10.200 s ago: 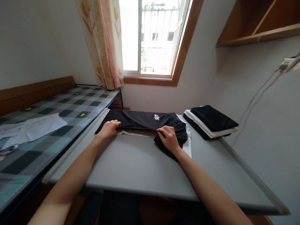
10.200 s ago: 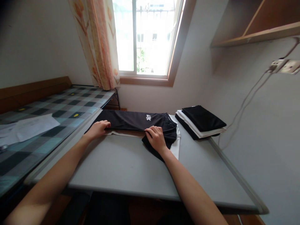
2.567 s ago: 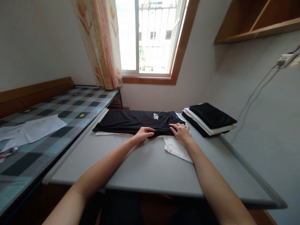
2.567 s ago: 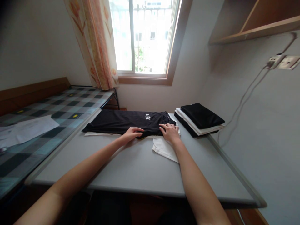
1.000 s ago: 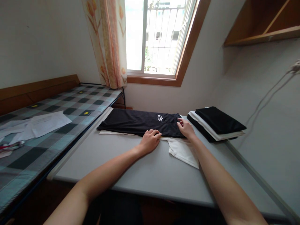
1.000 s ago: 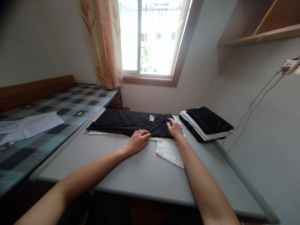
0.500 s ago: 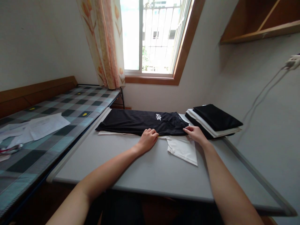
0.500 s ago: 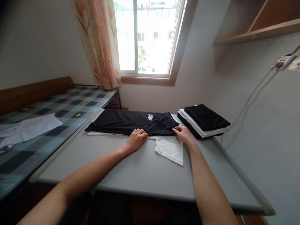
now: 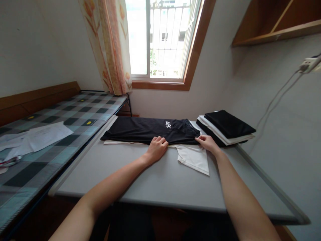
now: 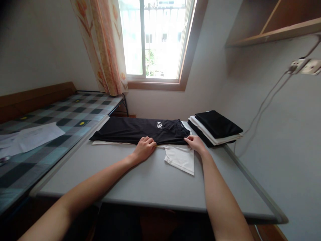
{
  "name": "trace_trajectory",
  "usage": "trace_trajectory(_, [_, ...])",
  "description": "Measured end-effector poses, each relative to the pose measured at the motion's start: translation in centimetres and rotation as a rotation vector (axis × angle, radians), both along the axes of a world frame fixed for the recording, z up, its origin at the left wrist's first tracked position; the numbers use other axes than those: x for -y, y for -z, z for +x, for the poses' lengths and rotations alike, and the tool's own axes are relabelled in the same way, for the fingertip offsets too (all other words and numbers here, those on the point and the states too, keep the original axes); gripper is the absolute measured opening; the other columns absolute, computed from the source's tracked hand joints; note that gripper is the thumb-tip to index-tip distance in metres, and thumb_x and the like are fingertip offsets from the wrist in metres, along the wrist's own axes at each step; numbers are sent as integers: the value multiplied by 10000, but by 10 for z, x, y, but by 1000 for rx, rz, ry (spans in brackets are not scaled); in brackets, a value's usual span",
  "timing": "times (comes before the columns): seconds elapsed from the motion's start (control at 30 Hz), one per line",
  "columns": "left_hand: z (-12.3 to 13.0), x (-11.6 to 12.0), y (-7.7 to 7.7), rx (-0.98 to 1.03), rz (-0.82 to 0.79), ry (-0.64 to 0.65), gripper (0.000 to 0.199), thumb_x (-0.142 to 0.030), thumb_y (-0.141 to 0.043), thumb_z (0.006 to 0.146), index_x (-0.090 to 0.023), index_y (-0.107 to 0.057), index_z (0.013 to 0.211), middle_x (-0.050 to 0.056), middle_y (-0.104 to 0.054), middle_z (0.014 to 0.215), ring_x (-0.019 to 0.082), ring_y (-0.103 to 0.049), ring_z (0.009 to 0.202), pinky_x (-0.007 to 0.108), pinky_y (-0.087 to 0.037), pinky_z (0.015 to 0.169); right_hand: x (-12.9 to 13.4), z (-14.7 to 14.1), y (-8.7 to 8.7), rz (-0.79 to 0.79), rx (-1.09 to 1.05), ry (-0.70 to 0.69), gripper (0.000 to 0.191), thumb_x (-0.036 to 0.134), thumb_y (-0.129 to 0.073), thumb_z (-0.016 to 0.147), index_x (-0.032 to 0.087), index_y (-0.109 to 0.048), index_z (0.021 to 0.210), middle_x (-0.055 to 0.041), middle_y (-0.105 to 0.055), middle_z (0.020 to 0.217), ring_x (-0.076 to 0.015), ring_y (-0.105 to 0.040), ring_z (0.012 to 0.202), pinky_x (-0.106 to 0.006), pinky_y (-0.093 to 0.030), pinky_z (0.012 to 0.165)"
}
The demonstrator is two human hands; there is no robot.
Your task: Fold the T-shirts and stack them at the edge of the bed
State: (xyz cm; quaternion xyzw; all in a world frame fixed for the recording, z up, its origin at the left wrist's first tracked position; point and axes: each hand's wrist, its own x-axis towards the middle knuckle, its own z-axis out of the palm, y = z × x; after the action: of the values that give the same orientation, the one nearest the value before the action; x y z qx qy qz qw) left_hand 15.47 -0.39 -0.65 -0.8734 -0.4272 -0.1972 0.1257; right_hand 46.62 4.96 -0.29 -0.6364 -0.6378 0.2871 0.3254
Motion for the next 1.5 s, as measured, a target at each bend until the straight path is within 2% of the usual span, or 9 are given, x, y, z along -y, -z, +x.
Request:
trace_trajectory(0.13, [-3, -1, -1, 24, 28, 20, 163, -217, -492, 935, -214, -654, 915, 57, -617, 1020, 215, -503, 958, 360, -369, 821, 4, 7, -7, 29, -46, -83, 607, 785, -588, 612, 187, -519, 533, 14, -492, 494, -118, -441, 492, -255, -341, 505])
trace_trajectory(0.23, [-6, -2, -3, 47, 57, 23, 174, -212, -480, 942, -216, -654, 951, 59, -619, 1035, 213, -502, 958, 363, -363, 833, 4, 10, -6, 93, -51, -41, 650, 834, -512, 641, 189, -525, 562, 12, -497, 526, -126, -451, 533, -254, -347, 531])
trace_trajectory(0.53, [-7, -7, 0, 89, 39, -34, 203, -291, -485, 949, -235, -669, 882, 51, -626, 1002, 221, -511, 962, 380, -361, 836, -3, 2, 5, 150, 264, 169, 540, 712, -542, 704, 210, -555, 506, -34, -561, 491, -187, -548, 575, -276, -360, 559])
trace_trajectory(0.7, [-8, -8, -1, 241, -80, -62, 234, -399, -505, 938, -236, -672, 942, 41, -630, 1011, 204, -544, 958, 344, -400, 836, -1, -5, 4, 228, 138, 87, 572, 748, -507, 697, 189, -606, 619, -44, -576, 515, -179, -532, 522, -281, -363, 517])
trace_trajectory(0.83, [-13, -13, -5, 371, -195, -146, 247, -372, -464, 955, -226, -656, 1011, 40, -635, 1024, 185, -577, 982, 298, -431, 855, -2, -5, 6, 215, 80, 64, 579, 740, -513, 690, 173, -630, 694, -20, -556, 524, -152, -487, 486, -269, -342, 484])
trace_trajectory(0.97, [-13, -28, -14, 294, -347, -250, 321, -421, -513, 911, -190, -628, 1103, 74, -655, 1062, 207, -617, 966, 297, -459, 854, -1, -6, 6, 141, 102, 53, 521, 683, -537, 710, 174, -648, 708, -20, -571, 526, -161, -512, 486, -271, -357, 486])
trace_trajectory(1.13, [9, -60, -36, 130, -548, -306, 468, -522, -513, 872, -175, -601, 1173, 118, -660, 1155, 257, -619, 1060, 317, -473, 870, 3, -12, -1, 106, 216, 94, 391, 559, -566, 764, 194, -666, 669, -43, -619, 547, -193, -580, 570, -283, -391, 559])
trace_trajectory(1.23, [31, -76, -45, 63, -555, -356, 458, -542, -509, 862, -202, -610, 1151, 127, -642, 1213, 287, -602, 1110, 355, -474, 886, 3, -15, -3, 122, 274, 105, 334, 500, -580, 775, 202, -673, 657, -52, -650, 583, -200, -604, 631, -278, -390, 592])
trace_trajectory(1.5, [72, -97, -37, 44, -530, -450, 437, -515, -497, 876, -167, -620, 1111, 170, -640, 1201, 318, -567, 1162, 424, -440, 933, 1, -17, -3, 92, 377, 124, 247, 393, -555, 811, 207, -677, 703, -45, -697, 701, -201, -625, 717, -272, -360, 627])
